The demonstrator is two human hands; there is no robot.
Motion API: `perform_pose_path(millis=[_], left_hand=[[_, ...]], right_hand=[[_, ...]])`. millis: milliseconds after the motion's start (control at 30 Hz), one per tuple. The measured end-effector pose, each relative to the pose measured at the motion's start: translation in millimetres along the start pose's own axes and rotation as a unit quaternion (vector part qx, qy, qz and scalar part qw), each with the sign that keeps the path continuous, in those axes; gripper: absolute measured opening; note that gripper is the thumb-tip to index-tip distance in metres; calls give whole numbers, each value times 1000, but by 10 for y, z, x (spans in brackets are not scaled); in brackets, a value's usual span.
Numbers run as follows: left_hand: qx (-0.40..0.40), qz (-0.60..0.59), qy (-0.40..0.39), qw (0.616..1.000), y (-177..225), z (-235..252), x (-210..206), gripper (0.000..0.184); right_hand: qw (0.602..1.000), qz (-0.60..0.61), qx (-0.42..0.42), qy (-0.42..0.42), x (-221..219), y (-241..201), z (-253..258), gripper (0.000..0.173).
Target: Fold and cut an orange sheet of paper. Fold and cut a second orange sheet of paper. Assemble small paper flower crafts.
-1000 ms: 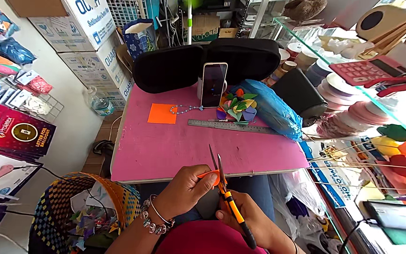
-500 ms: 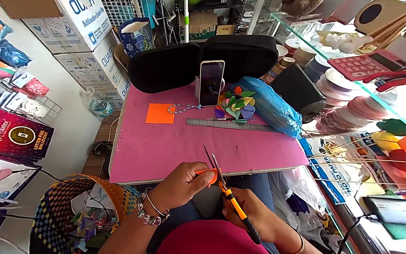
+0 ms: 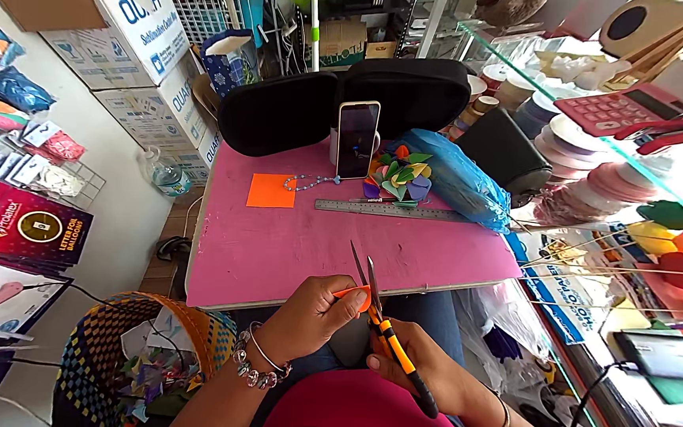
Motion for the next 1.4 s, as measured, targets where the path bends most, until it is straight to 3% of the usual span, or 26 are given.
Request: perform_pose_path(millis=[667, 1167, 1300, 1400], left_hand=[[45, -26, -96, 994, -129, 130, 138, 25], [165, -93, -163, 968, -359, 247, 281, 20], [172, -118, -139, 968, -464, 239, 306, 16], [161, -130, -73, 976, -461, 212, 309, 21]], right_hand=[[993, -88, -75, -21, 254, -32, 65, 23], [974, -152, -152, -63, 455, -86, 263, 24], [964, -215, -147, -48, 579, -131, 387, 29], [942, -313, -111, 42, 807, -354, 464, 31]])
Point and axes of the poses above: each hand's wrist, its own z-axis towards the middle knuckle, its own x-axis out of the back of the hand, y = z × x, the point moved 6 cm from there along z, towards the middle knuckle, and after that the axes turned 9 degrees about z, right-handed, at the moved point
